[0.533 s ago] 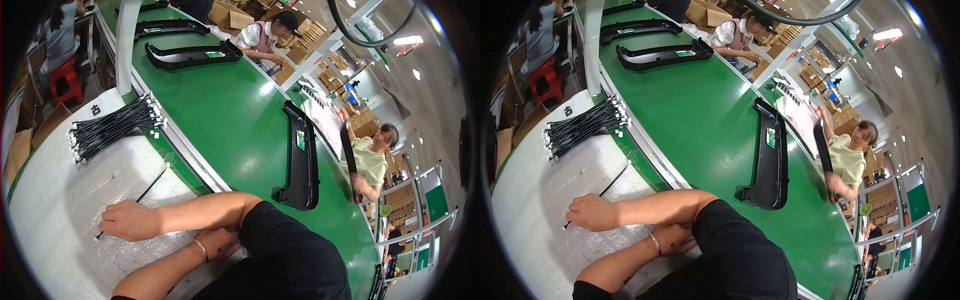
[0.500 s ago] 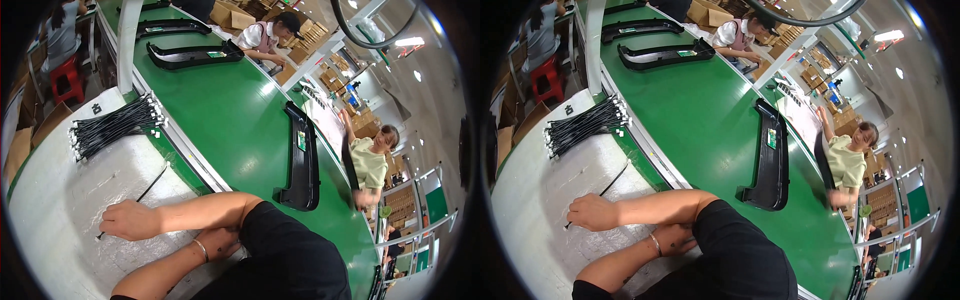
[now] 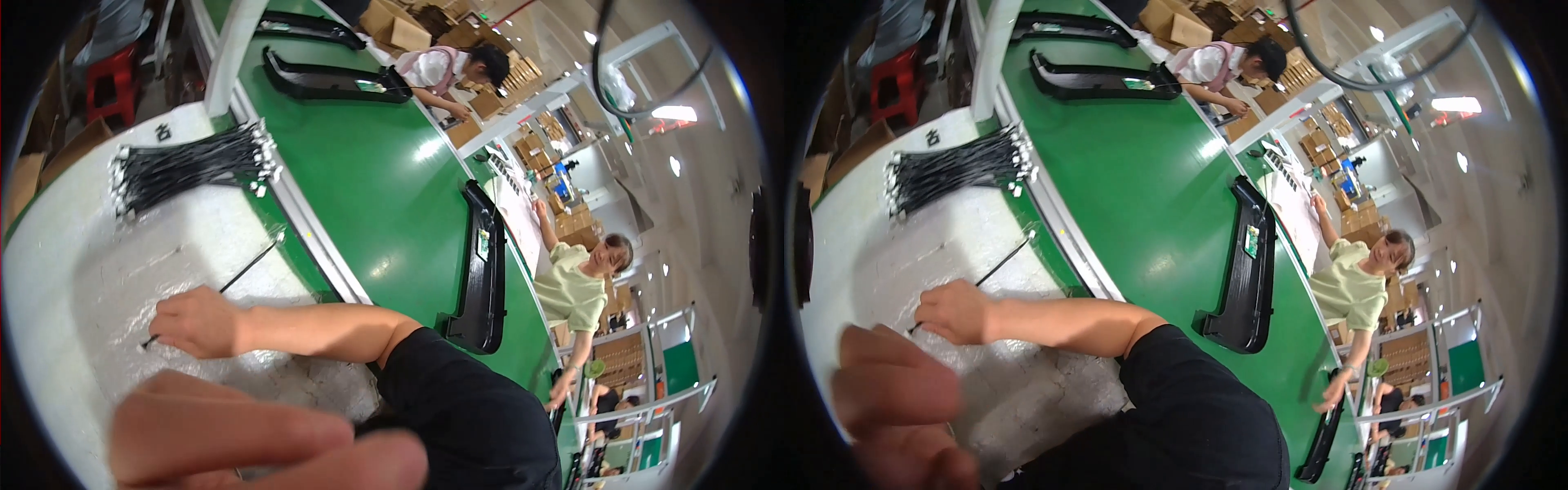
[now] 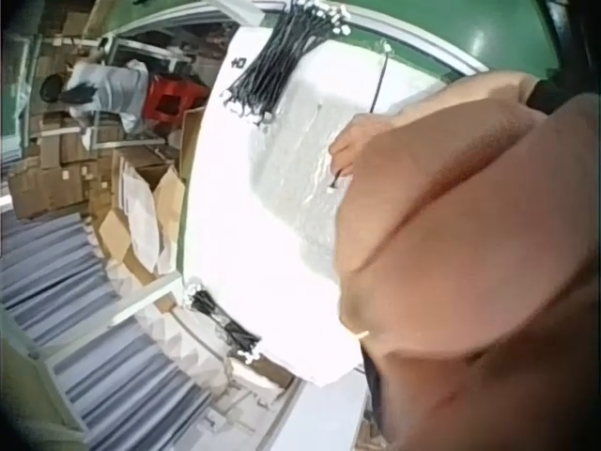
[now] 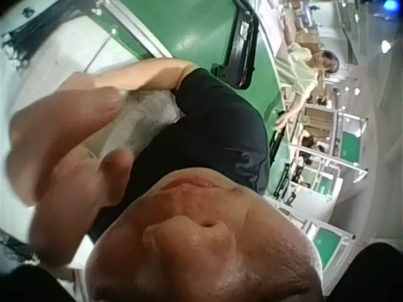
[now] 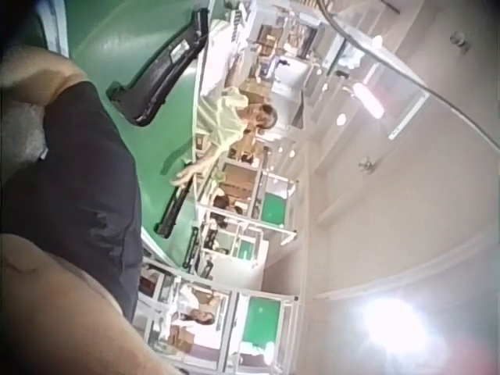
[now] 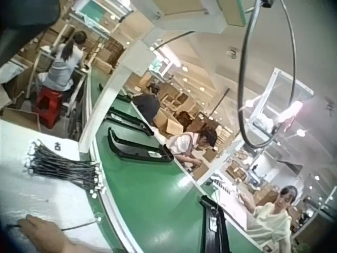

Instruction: Connecting cables to circuit boards and placing them into plastic housings on an assembly line.

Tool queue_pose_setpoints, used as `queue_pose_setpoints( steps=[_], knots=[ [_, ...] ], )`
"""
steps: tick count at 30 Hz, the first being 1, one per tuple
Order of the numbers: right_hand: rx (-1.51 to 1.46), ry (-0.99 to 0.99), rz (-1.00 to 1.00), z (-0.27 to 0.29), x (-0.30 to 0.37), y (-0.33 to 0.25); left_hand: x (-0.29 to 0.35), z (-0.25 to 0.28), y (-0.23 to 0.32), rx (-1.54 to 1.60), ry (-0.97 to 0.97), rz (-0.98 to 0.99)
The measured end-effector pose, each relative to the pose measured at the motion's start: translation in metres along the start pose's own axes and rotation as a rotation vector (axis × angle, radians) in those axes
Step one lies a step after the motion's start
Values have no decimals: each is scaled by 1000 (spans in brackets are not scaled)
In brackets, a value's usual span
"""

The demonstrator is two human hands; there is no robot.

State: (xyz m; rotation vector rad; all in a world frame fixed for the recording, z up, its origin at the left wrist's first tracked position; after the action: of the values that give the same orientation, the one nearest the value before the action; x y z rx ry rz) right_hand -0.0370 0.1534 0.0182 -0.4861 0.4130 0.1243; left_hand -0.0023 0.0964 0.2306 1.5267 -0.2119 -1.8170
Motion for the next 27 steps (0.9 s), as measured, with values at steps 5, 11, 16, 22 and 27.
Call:
queue_pose_setpoints(
  steps=[5, 11, 16, 22, 27],
  knots=[
    [79, -22, -21, 7, -3, -2, 16, 19, -4, -68, 54, 111],
    [45, -15, -16, 4, -6, -2, 29, 22, -18, -80, 45, 246],
    [75, 13, 7, 4, -3, -4, 29, 18, -23, -90, 26, 282],
    [75, 13, 5, 0, -3, -3, 23, 11, -29, -60, 31, 267],
    [72, 19, 7, 0, -2, -2, 18, 10, -32, -31, 53, 237]
  ],
)
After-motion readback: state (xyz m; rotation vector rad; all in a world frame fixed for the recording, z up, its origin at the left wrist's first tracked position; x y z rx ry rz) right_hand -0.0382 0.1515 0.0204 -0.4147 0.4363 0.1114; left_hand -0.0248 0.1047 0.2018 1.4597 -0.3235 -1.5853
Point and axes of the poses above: each hand's wrist, its own x-axis away from the middle knuckle, its own z-axis out of the back of the hand, y = z × x, the point moved 7 cm from there along -x, towards the middle knuckle, and after that the axes turned 10 degrees about x, right-handed, at the moved point
